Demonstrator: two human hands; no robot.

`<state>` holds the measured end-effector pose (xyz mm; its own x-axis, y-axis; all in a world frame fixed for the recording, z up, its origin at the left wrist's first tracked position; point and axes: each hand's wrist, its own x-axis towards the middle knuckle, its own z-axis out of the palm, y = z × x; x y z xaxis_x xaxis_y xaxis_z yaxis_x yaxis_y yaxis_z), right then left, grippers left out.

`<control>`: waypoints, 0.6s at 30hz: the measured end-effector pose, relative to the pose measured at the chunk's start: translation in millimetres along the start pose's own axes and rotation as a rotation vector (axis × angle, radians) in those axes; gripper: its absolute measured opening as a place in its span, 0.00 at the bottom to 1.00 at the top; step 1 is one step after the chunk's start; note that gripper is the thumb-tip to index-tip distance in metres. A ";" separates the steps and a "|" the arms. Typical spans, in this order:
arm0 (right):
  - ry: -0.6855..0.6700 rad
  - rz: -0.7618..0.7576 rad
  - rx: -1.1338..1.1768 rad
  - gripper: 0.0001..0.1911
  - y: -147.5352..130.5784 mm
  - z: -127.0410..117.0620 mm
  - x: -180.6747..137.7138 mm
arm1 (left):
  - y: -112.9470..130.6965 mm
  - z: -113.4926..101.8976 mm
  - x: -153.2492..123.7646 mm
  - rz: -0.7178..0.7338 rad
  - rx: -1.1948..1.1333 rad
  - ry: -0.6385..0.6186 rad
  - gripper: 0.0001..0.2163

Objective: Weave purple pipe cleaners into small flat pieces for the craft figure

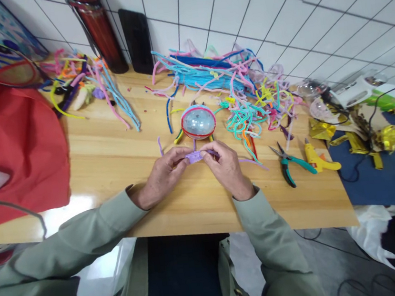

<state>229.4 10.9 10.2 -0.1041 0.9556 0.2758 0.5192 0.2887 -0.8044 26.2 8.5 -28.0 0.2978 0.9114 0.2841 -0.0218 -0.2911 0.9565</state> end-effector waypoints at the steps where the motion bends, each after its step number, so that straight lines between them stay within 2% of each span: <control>1: 0.002 -0.007 0.000 0.03 -0.4 0.0 0.2 | -0.3 -0.4 0.1 -0.003 0.000 -0.006 0.11; 6: 0.004 -0.002 0.008 0.03 -0.4 -1.1 0.8 | 2.3 -4.6 1.3 0.026 0.037 -0.018 0.10; 9: -0.011 0.037 0.057 0.03 1.5 -2.8 0.8 | 4.8 -7.1 2.8 0.018 -0.025 -0.035 0.10; 14: -0.086 0.171 0.264 0.08 3.6 -5.9 2.3 | 10.5 -9.9 7.9 -0.130 -0.235 -0.077 0.15; 18: -0.144 0.212 0.381 0.11 3.9 -8.2 3.6 | 16.7 -12.4 11.2 -0.182 -0.339 -0.099 0.18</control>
<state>238.0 15.0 12.3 -0.1605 0.9866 0.0301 0.1952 0.0616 -0.9788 17.4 17.5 -8.0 0.4160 0.9019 0.1162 -0.2689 -0.0001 0.9632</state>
